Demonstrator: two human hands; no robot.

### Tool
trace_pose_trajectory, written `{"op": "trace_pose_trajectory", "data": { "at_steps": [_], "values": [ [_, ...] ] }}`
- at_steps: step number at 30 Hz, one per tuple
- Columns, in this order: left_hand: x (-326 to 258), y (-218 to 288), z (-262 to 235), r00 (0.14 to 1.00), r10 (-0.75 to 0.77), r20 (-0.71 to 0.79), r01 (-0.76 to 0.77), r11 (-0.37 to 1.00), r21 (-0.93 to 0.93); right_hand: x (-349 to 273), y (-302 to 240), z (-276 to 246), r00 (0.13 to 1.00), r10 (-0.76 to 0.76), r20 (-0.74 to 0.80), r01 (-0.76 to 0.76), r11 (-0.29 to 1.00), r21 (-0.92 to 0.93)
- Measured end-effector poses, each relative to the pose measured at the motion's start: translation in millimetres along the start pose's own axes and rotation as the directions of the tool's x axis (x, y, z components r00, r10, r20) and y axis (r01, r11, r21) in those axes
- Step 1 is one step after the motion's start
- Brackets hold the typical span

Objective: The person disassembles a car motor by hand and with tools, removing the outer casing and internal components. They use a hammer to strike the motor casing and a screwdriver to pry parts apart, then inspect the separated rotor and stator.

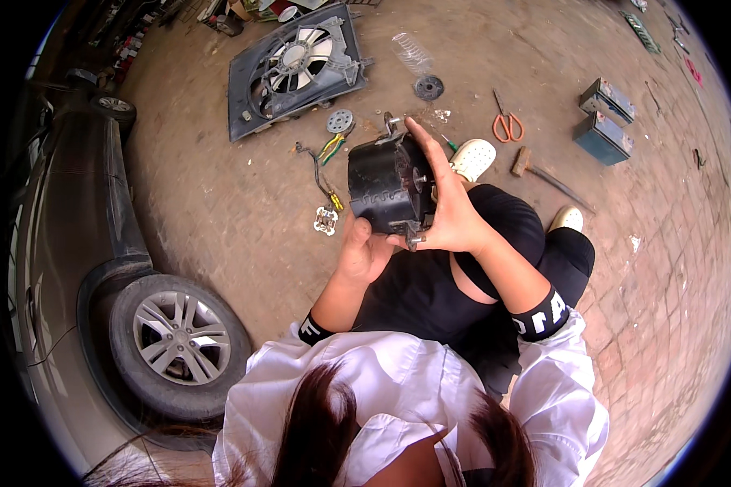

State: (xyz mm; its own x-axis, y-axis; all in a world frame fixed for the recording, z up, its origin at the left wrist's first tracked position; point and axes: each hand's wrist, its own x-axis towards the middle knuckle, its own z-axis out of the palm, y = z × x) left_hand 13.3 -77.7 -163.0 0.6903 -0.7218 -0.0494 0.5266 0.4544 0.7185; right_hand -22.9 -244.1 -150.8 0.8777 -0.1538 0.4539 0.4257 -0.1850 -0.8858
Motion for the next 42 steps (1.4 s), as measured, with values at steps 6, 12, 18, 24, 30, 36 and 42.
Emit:
{"op": "trace_pose_trajectory", "data": {
  "at_steps": [6, 12, 18, 24, 30, 36, 42],
  "values": [
    [4.3, 0.5, -1.3, 1.0, 0.007, -0.006, -0.007, 0.999, -0.052, -0.8, 4.7, -5.1, 0.997, -0.024, 0.072, 0.034, 0.99, -0.137],
    [6.3, 7.9, -2.6, 0.99, 0.133, -0.043, -0.128, 0.987, 0.098, 11.0, -7.5, -8.8, 0.989, 0.025, 0.144, 0.028, 0.935, -0.354],
    [8.9, 14.2, -2.5, 0.903, 0.383, -0.197, -0.283, 0.872, 0.399, 11.3, -5.7, -12.0, 0.971, 0.179, 0.158, -0.066, 0.837, -0.543],
    [0.1, 44.7, 2.0, 0.736, 0.677, 0.035, -0.173, 0.139, 0.975, 8.4, 4.7, -7.8, 0.991, 0.116, 0.062, -0.078, 0.898, -0.433],
    [-25.2, 65.1, 30.7, 0.693, 0.708, 0.136, -0.187, -0.006, 0.982, 5.5, -40.0, 6.6, 0.901, 0.43, -0.052, -0.401, 0.874, 0.275],
    [-49.1, 82.0, 68.3, 0.652, 0.724, 0.224, -0.237, -0.087, 0.968, -5.4, -116.4, 13.8, 0.935, 0.353, -0.036, -0.34, 0.921, 0.19],
    [-57.9, 83.5, 108.1, 0.6, 0.73, 0.326, -0.277, -0.192, 0.941, -18.1, -167.3, -3.3, 0.94, 0.332, -0.083, -0.33, 0.943, 0.041]
  ]
}}
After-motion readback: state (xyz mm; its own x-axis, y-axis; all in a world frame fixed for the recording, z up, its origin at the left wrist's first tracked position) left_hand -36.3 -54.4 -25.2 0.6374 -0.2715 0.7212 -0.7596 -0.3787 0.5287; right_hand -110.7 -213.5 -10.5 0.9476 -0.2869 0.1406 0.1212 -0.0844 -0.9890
